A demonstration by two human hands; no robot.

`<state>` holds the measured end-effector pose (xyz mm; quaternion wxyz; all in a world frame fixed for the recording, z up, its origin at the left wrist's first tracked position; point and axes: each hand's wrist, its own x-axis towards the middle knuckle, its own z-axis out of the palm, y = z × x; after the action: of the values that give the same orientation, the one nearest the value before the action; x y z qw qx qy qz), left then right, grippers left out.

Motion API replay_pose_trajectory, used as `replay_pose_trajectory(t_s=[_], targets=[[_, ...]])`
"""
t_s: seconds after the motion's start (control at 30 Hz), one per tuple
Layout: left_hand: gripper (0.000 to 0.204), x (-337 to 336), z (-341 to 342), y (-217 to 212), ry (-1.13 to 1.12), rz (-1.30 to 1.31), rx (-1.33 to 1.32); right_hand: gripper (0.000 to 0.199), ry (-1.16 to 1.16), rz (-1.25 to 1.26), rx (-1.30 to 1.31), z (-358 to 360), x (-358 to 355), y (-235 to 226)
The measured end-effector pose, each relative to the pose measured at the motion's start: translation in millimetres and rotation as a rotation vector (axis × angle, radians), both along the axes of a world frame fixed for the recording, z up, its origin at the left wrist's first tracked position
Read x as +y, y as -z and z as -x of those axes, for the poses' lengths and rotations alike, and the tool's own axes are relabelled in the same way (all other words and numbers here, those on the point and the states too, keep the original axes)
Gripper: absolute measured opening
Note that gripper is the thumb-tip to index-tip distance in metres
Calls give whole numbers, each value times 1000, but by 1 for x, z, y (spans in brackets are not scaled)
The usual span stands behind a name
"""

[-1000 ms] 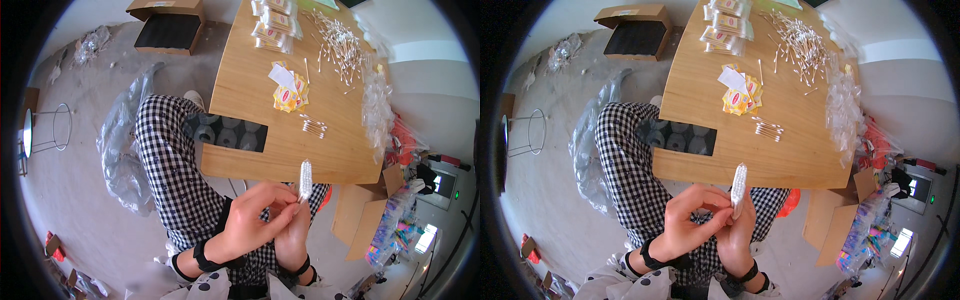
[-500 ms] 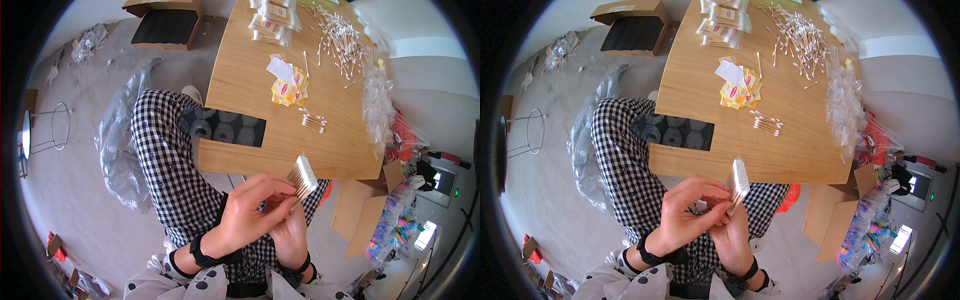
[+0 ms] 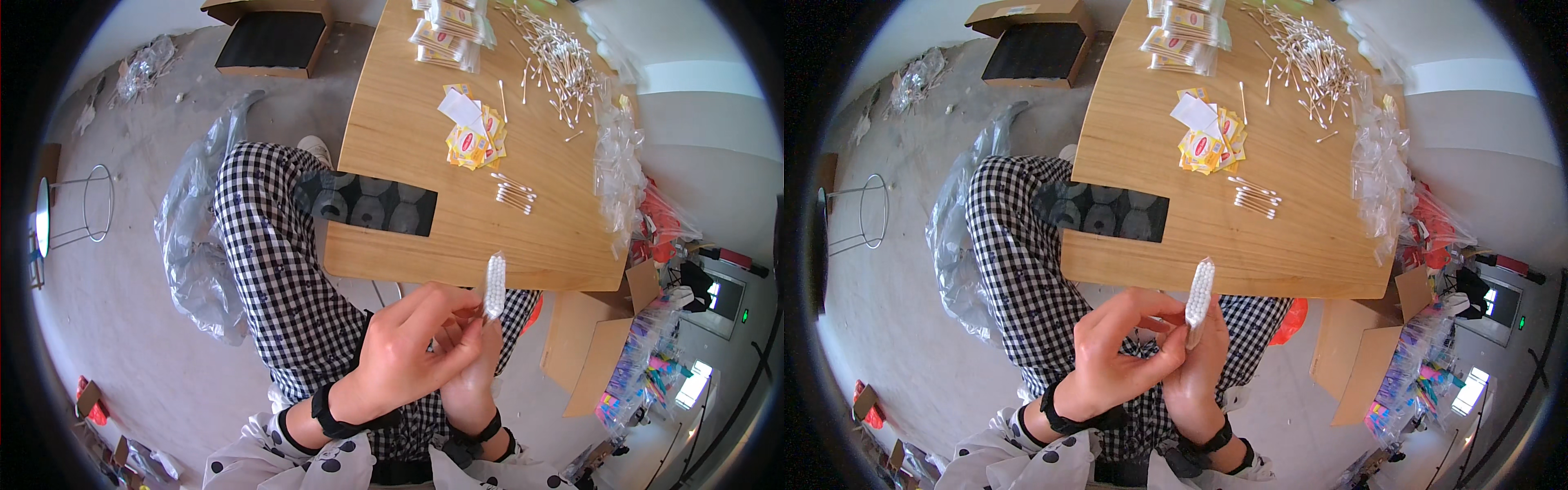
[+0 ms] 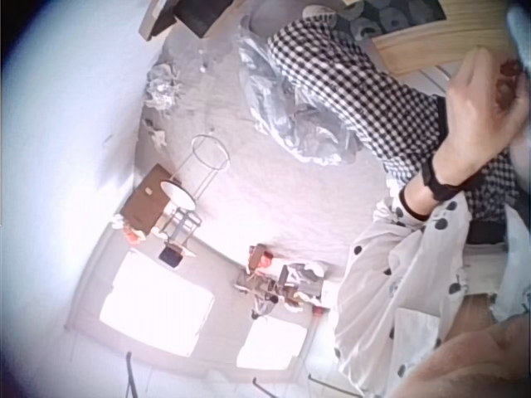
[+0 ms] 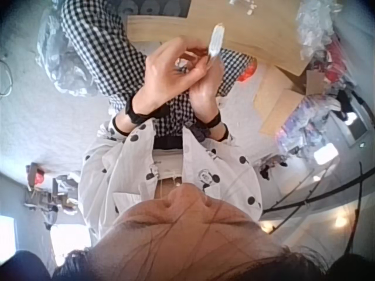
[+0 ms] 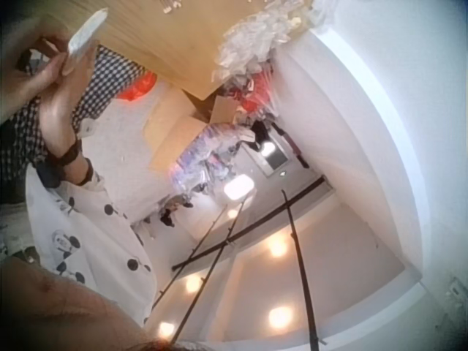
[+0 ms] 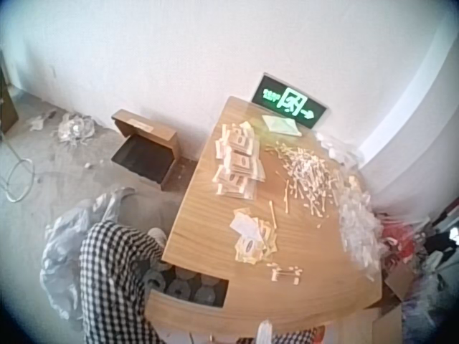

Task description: Manually organizing and packing cotton swabs into small plastic bags.

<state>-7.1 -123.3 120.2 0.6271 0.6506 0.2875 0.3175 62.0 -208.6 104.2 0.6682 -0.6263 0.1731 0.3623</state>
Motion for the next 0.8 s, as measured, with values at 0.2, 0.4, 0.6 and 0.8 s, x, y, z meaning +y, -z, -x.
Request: replay_pose_trajectory(t_s=[0.2,0.4,0.6,0.8], targets=[[29,-5,-3,2,-48,-147,0,22,-291,-135,90,8,-3,-28],[33,-11,-6,5,-101,-242,-67,24,-216,-117,240,13,-15,-38],[42,-14,-7,5,-82,-340,-62,25,-215,-285,286,0,15,-6],[47,-16,-7,4,-81,-370,-63,25,-218,-454,340,-1,-19,4]])
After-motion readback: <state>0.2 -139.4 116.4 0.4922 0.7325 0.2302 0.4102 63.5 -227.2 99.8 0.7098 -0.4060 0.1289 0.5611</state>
